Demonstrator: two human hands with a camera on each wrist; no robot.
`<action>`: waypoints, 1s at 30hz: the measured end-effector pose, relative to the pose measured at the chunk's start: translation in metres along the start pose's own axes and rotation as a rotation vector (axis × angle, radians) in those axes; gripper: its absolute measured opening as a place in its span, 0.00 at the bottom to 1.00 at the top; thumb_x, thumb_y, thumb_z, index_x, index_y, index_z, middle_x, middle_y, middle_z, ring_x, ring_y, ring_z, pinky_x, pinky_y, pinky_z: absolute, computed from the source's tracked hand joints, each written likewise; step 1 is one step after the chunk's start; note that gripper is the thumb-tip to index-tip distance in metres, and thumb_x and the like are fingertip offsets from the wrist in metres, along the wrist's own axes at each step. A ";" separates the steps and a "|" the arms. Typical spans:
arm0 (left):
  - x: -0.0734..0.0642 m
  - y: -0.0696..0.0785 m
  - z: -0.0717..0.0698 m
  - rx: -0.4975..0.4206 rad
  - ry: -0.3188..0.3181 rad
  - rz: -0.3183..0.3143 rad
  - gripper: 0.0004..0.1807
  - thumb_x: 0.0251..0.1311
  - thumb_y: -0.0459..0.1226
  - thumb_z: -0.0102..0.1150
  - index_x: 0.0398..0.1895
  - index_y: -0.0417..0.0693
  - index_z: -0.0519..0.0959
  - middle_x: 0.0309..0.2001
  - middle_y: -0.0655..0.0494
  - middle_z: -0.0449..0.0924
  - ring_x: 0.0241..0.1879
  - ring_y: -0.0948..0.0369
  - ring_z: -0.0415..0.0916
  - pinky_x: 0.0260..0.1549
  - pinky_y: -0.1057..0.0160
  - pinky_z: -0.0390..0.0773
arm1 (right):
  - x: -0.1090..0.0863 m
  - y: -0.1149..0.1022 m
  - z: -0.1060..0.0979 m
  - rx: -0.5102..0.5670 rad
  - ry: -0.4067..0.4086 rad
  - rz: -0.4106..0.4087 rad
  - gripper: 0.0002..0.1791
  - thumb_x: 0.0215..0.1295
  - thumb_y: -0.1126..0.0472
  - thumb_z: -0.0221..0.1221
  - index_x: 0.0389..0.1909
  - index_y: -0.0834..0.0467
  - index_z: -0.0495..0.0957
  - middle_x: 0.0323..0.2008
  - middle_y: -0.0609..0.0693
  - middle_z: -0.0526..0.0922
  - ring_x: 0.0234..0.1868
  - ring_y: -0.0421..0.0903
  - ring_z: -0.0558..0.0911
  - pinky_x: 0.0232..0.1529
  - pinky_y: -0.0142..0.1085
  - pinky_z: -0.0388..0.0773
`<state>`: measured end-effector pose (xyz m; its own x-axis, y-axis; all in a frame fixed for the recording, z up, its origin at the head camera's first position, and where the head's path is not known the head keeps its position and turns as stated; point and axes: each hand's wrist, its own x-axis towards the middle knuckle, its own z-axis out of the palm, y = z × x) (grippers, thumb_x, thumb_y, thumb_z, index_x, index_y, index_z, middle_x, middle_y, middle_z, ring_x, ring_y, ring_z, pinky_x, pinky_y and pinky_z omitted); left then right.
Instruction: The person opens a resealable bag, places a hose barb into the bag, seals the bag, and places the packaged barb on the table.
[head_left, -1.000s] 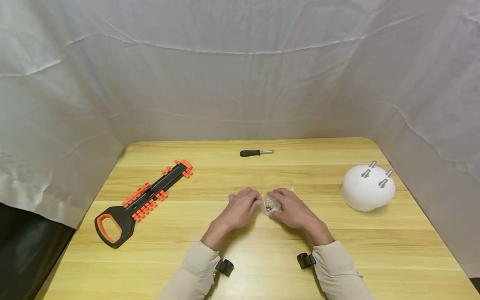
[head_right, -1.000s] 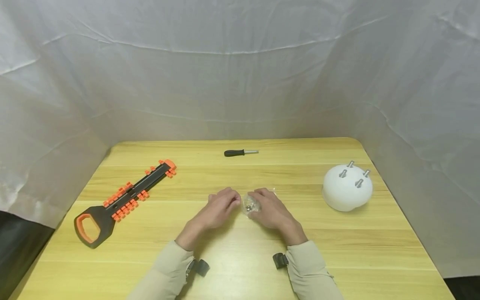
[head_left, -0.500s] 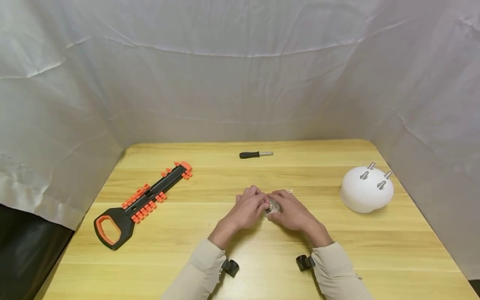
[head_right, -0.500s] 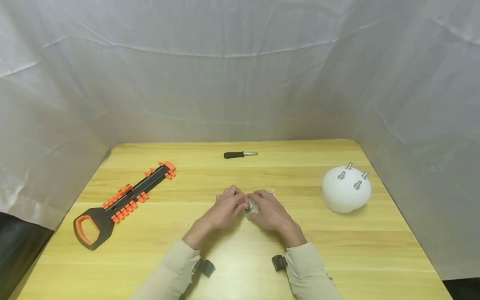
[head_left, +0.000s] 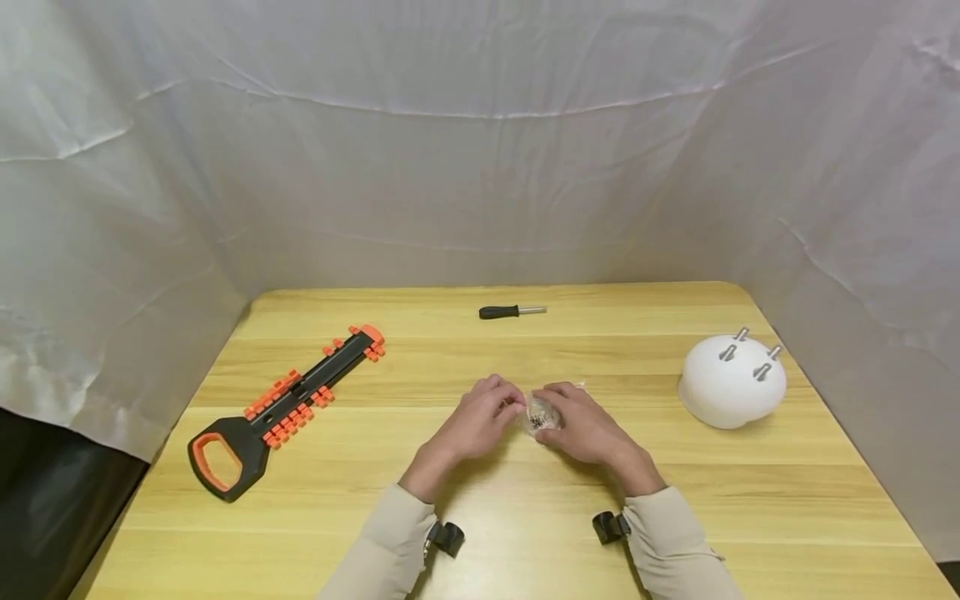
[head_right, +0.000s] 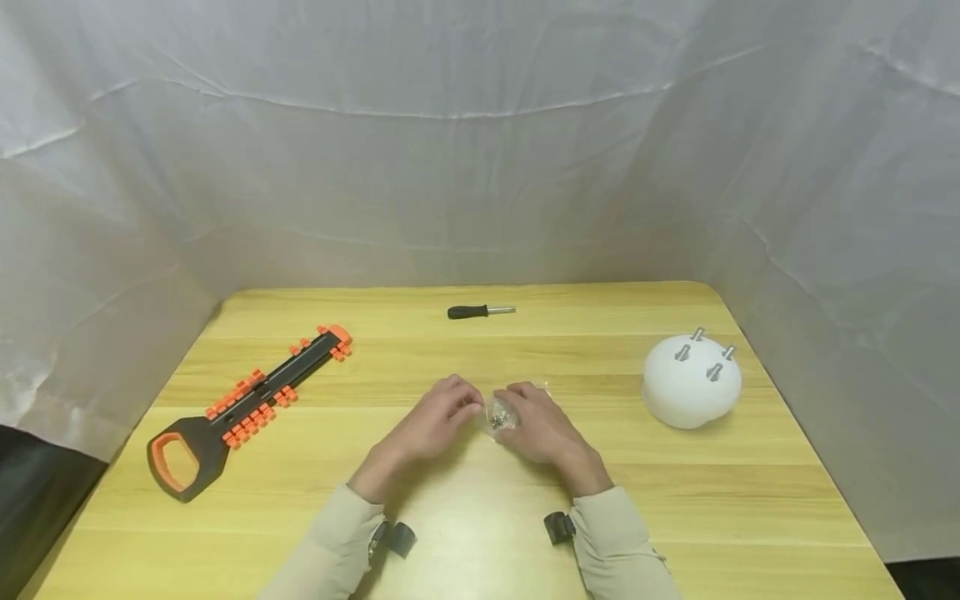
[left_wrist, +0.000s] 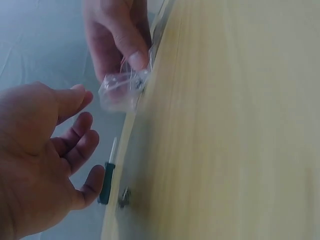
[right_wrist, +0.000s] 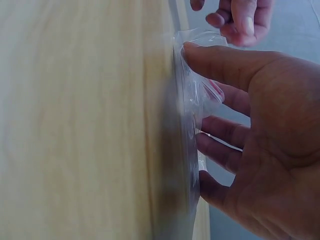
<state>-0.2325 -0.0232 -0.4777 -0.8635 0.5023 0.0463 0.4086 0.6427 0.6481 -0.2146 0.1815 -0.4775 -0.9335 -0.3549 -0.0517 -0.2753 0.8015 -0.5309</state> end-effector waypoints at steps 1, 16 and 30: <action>-0.001 -0.002 -0.001 0.001 0.005 -0.003 0.11 0.71 0.46 0.49 0.46 0.55 0.79 0.45 0.63 0.74 0.49 0.63 0.69 0.53 0.55 0.67 | 0.000 0.000 0.000 -0.003 0.001 -0.002 0.35 0.59 0.54 0.67 0.67 0.54 0.69 0.66 0.54 0.69 0.66 0.57 0.69 0.63 0.56 0.66; -0.028 -0.018 -0.023 0.052 0.014 -0.072 0.08 0.70 0.46 0.50 0.41 0.57 0.78 0.40 0.65 0.75 0.42 0.64 0.70 0.47 0.52 0.68 | 0.001 0.002 0.001 0.006 0.003 0.003 0.36 0.58 0.54 0.67 0.67 0.54 0.68 0.67 0.56 0.68 0.66 0.59 0.68 0.64 0.56 0.65; -0.048 -0.027 -0.033 0.096 -0.056 -0.090 0.05 0.66 0.46 0.56 0.38 0.58 0.78 0.36 0.66 0.74 0.39 0.65 0.70 0.43 0.53 0.66 | 0.000 0.002 0.002 0.004 -0.003 0.012 0.35 0.59 0.54 0.66 0.67 0.54 0.68 0.67 0.55 0.68 0.67 0.58 0.67 0.64 0.56 0.65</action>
<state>-0.2114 -0.0839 -0.4724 -0.8812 0.4697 -0.0532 0.3587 0.7377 0.5719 -0.2144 0.1822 -0.4799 -0.9360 -0.3469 -0.0602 -0.2635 0.8037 -0.5335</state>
